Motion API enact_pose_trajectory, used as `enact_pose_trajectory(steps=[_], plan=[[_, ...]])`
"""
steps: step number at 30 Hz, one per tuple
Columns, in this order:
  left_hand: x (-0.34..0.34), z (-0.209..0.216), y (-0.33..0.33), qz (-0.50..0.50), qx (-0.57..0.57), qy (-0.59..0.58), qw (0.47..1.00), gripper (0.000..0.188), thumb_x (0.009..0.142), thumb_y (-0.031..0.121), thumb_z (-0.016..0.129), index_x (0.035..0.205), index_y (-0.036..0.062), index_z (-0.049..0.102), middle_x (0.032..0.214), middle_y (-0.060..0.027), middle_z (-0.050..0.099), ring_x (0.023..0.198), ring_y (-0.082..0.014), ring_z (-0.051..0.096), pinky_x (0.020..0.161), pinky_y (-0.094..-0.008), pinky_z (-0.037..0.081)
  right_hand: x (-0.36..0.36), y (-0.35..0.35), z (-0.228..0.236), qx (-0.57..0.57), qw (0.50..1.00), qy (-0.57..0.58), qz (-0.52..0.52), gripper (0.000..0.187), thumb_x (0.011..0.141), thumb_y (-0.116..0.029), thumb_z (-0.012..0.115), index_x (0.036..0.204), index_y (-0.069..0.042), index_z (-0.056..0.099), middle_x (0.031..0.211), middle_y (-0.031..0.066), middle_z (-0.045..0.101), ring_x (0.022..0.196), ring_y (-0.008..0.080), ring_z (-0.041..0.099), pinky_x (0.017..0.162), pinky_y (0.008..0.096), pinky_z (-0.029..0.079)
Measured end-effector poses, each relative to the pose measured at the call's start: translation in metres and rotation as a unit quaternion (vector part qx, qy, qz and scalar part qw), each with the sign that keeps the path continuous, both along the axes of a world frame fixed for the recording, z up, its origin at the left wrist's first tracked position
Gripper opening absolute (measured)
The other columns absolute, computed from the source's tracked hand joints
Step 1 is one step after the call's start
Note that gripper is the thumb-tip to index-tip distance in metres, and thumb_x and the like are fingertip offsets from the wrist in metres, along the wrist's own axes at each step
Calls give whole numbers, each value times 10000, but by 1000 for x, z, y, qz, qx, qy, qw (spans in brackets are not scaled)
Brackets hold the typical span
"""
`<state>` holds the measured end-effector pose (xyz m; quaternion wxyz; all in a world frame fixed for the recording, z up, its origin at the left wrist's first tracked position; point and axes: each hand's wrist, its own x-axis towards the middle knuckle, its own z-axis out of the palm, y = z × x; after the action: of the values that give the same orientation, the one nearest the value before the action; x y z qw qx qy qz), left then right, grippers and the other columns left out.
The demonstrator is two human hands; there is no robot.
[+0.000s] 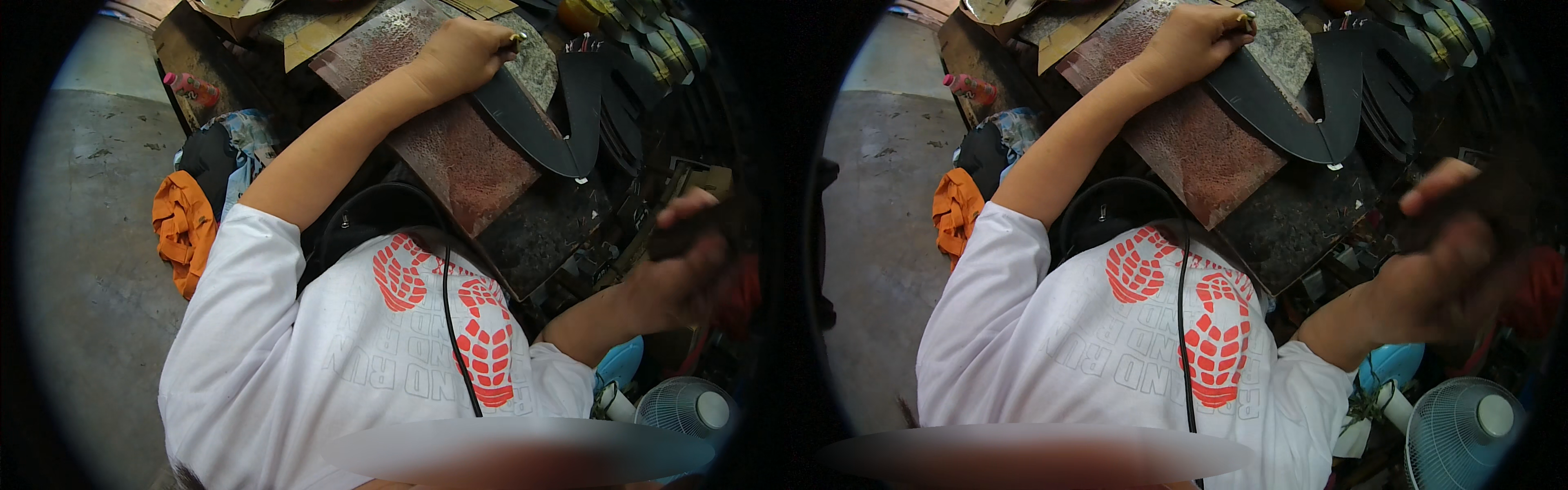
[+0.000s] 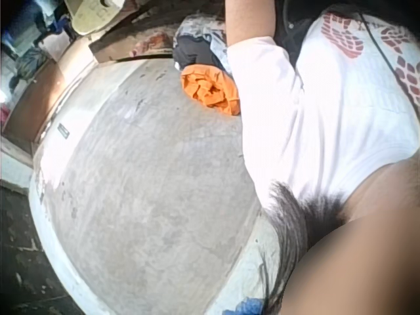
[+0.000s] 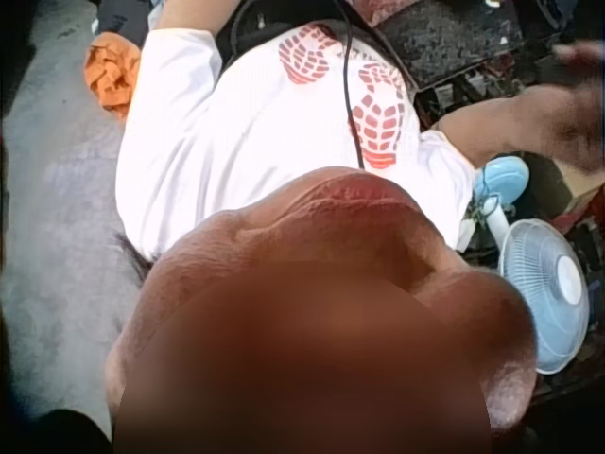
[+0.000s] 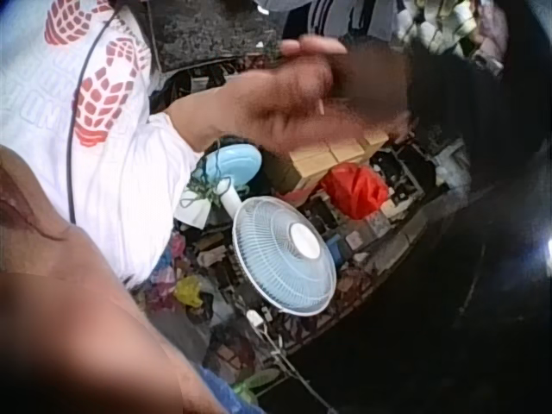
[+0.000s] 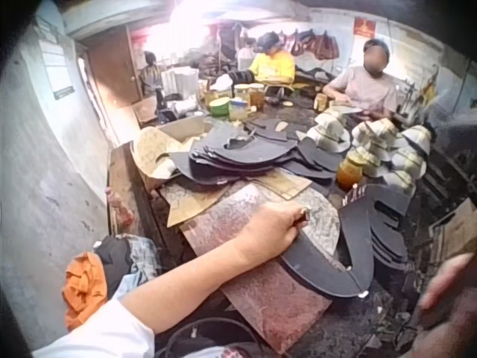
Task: The person repeatedly rubs the edges of black shoe sole pieces on a textured block using a small handheld tool. They handle multiple sole pieces one at a time, turning them over and working along the edges. The person places finished pieces aside and continues with the next piece.
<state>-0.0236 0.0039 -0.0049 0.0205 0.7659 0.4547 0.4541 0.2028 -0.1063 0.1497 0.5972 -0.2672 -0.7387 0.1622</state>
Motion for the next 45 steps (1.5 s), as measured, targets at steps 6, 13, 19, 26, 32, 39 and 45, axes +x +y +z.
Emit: enact_pose_trajectory(steps=[6,13,19,26,32,39,45], plan=[[11,-6,-5,15,52,47,997,121,820,116,680,889,17,668,855,-165,702,825,-345,692,749,-437,554,6,18,-79,-217,942,-201,-160,328,1015,-306,602,1296,-141,630,1035,119,737,863,198,727,701,319,544],[-9,-20,8,-4,-221,-347,911,143,934,112,647,958,-26,678,793,-94,699,678,-179,675,629,-293,547,24,3,-115,-259,893,-318,-184,469,984,-336,627,1443,-319,530,1149,124,725,962,291,733,773,385,565],[-9,-20,4,-20,-232,-328,916,196,870,177,733,988,19,734,830,-131,740,723,-194,736,685,-315,570,23,2,-126,-244,892,-304,-227,469,982,-333,631,1440,-314,535,1153,132,722,977,313,727,783,386,562],[-7,-7,-4,16,-99,-118,988,191,871,191,727,989,41,726,830,-138,723,748,-253,723,692,-349,565,25,3,-70,-168,948,-220,-155,454,982,-256,645,1427,-215,563,1178,122,704,1000,207,678,760,336,543],[6,3,-16,4,28,0,1000,122,870,165,683,901,50,656,814,-135,674,784,-336,680,713,-431,545,6,6,-25,-19,995,-96,-23,460,1016,-266,597,1450,-133,523,1097,113,727,792,202,713,644,293,546],[1,-5,-3,32,-112,-184,976,157,875,170,708,934,27,736,781,-135,721,688,-272,717,670,-358,567,26,7,-110,-175,917,-300,-197,483,981,-291,642,1450,-267,528,1170,140,716,1042,294,715,823,375,561],[-3,-14,0,-47,-243,-351,903,158,897,157,699,944,8,715,763,-113,713,669,-201,701,640,-315,554,33,-2,-126,-204,908,-302,-205,455,973,-288,656,1419,-287,568,1152,142,723,993,264,733,790,356,564]])
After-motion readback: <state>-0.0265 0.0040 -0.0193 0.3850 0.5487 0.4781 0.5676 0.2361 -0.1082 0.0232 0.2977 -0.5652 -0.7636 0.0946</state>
